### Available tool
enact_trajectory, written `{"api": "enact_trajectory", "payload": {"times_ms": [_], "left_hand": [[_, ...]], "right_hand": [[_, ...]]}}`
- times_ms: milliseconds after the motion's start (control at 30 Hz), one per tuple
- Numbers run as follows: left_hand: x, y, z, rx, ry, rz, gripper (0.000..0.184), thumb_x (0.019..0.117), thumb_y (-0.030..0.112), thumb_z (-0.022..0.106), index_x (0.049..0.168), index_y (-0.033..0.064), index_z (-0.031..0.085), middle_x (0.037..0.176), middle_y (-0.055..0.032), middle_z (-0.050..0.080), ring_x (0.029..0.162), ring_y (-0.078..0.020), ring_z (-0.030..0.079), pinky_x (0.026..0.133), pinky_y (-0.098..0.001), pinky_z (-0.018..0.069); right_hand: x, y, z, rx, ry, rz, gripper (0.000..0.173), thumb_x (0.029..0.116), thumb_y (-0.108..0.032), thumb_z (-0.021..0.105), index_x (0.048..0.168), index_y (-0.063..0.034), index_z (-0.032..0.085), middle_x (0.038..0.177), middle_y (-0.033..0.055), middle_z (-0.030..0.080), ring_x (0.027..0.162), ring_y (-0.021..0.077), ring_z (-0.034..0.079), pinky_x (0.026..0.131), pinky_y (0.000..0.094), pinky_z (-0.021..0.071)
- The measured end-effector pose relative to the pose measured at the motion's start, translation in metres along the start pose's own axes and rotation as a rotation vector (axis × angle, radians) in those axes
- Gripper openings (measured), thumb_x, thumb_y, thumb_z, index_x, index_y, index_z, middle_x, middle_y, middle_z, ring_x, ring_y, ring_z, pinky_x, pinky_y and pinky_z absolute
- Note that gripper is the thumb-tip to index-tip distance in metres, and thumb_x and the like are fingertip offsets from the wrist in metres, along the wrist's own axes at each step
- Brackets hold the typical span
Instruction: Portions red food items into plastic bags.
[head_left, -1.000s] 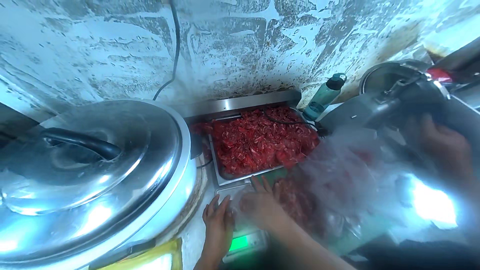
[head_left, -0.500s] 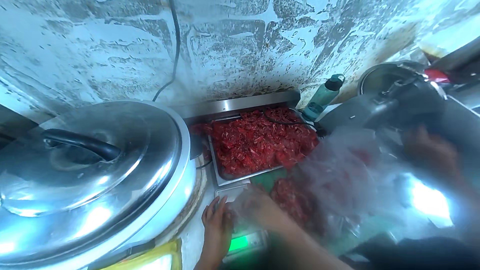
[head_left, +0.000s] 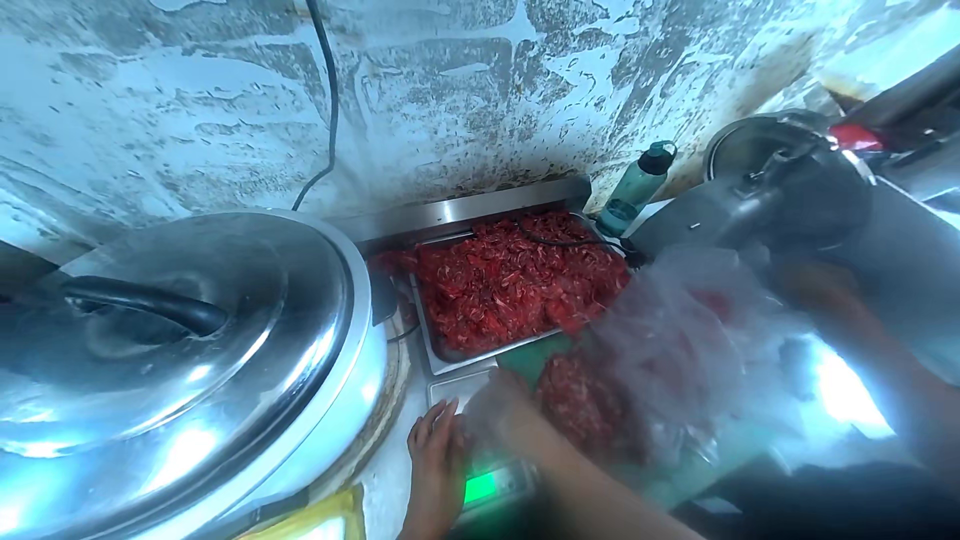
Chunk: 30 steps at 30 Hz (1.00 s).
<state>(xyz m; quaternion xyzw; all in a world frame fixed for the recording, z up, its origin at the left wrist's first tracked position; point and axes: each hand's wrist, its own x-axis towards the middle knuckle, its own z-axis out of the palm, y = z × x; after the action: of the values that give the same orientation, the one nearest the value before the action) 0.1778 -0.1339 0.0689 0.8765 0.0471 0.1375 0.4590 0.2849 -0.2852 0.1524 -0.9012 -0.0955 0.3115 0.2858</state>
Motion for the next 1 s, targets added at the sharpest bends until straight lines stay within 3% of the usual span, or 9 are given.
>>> {"api": "enact_trajectory", "payload": {"times_ms": [67,167,267,400,533,633,767,900,1000], "left_hand": [[-0.001,-0.003,0.002,0.002,0.023,-0.026,0.047,0.0989,0.021,0.051,0.145,0.0111,0.057,0.124,0.0004,0.071,0.13,-0.0227,0.056,0.119,-0.0574,0.0286],[-0.001,-0.005,0.003,-0.01,0.035,-0.043,0.046,0.0999,0.023,0.05,0.144,0.0128,0.058,0.123,0.0014,0.071,0.131,-0.0222,0.054,0.119,-0.0569,0.0289],[0.001,-0.002,0.002,-0.022,0.032,-0.054,0.046,0.1005,0.024,0.051,0.144,0.012,0.058,0.125,-0.0002,0.07,0.132,-0.0239,0.054,0.118,-0.0563,0.0325],[0.003,0.0,0.003,-0.043,0.019,-0.055,0.047,0.0979,0.021,0.051,0.143,0.0098,0.059,0.13,-0.0058,0.067,0.131,-0.0274,0.054,0.115,-0.0572,0.0351],[0.001,0.0,0.003,-0.073,0.028,-0.045,0.044,0.0979,0.02,0.053,0.14,0.0114,0.062,0.133,-0.0068,0.066,0.132,-0.026,0.054,0.114,-0.053,0.0387],[0.003,0.0,0.001,-0.084,0.021,-0.044,0.044,0.0975,0.019,0.054,0.14,0.0104,0.062,0.135,-0.0092,0.064,0.132,-0.0279,0.054,0.113,-0.0528,0.0411],[0.001,-0.005,0.001,-0.061,0.039,-0.063,0.043,0.0991,0.021,0.053,0.14,0.0122,0.062,0.136,-0.0085,0.063,0.134,-0.0275,0.052,0.116,-0.0543,0.0366],[0.005,-0.007,0.001,-0.021,0.055,-0.068,0.043,0.0989,0.022,0.052,0.14,0.0136,0.062,0.132,-0.0046,0.066,0.133,-0.0245,0.053,0.116,-0.0547,0.0352],[0.004,-0.006,-0.002,-0.034,0.063,-0.043,0.043,0.0987,0.022,0.05,0.139,0.0131,0.062,0.124,-0.001,0.069,0.126,-0.02,0.057,0.114,-0.0525,0.0378]], "right_hand": [[-0.005,0.008,-0.005,0.112,-0.007,-0.02,0.045,0.0942,-0.039,0.064,0.134,-0.0173,0.066,0.16,0.0088,0.041,0.155,0.0341,0.02,0.119,0.0735,0.0122],[-0.018,0.011,-0.019,0.179,-0.027,-0.066,0.027,0.0985,-0.025,0.058,0.115,-0.0128,0.074,0.156,0.01,0.046,0.149,0.029,0.035,0.121,0.0556,0.0312],[-0.024,0.012,-0.031,0.172,-0.036,-0.088,0.027,0.1009,-0.026,0.054,0.111,-0.0135,0.076,0.158,0.0083,0.045,0.149,0.0244,0.036,0.121,0.0465,0.035],[-0.023,0.008,-0.032,-0.108,0.026,0.006,0.032,0.0961,-0.033,0.059,0.12,-0.0181,0.073,0.165,0.0028,0.035,0.156,0.0319,0.019,0.12,0.0682,0.016],[-0.015,0.002,-0.012,-0.262,-0.015,0.045,0.06,0.0926,-0.054,0.06,0.146,-0.0263,0.057,0.17,0.0019,0.024,0.158,0.036,0.008,0.117,0.076,0.0016],[-0.005,0.005,0.001,-0.265,0.044,-0.005,0.057,0.092,-0.058,0.059,0.139,-0.0259,0.062,0.164,0.0012,0.036,0.157,0.0351,0.015,0.116,0.0778,0.0012],[-0.009,0.012,-0.007,-0.041,-0.038,-0.052,0.039,0.0962,-0.036,0.057,0.13,-0.0223,0.07,0.165,-0.0039,0.034,0.159,0.0281,0.009,0.12,0.0729,0.0017],[-0.02,0.019,-0.018,0.419,-0.02,-0.199,0.016,0.0947,-0.017,0.064,0.101,-0.0111,0.077,0.162,0.0047,0.039,0.15,0.0192,0.034,0.119,0.0419,0.0386],[-0.028,0.02,-0.029,0.68,-0.094,-0.229,0.012,0.095,-0.014,0.063,0.093,-0.008,0.073,0.163,0.005,0.037,0.147,0.017,0.039,0.113,0.0388,0.0456]]}}
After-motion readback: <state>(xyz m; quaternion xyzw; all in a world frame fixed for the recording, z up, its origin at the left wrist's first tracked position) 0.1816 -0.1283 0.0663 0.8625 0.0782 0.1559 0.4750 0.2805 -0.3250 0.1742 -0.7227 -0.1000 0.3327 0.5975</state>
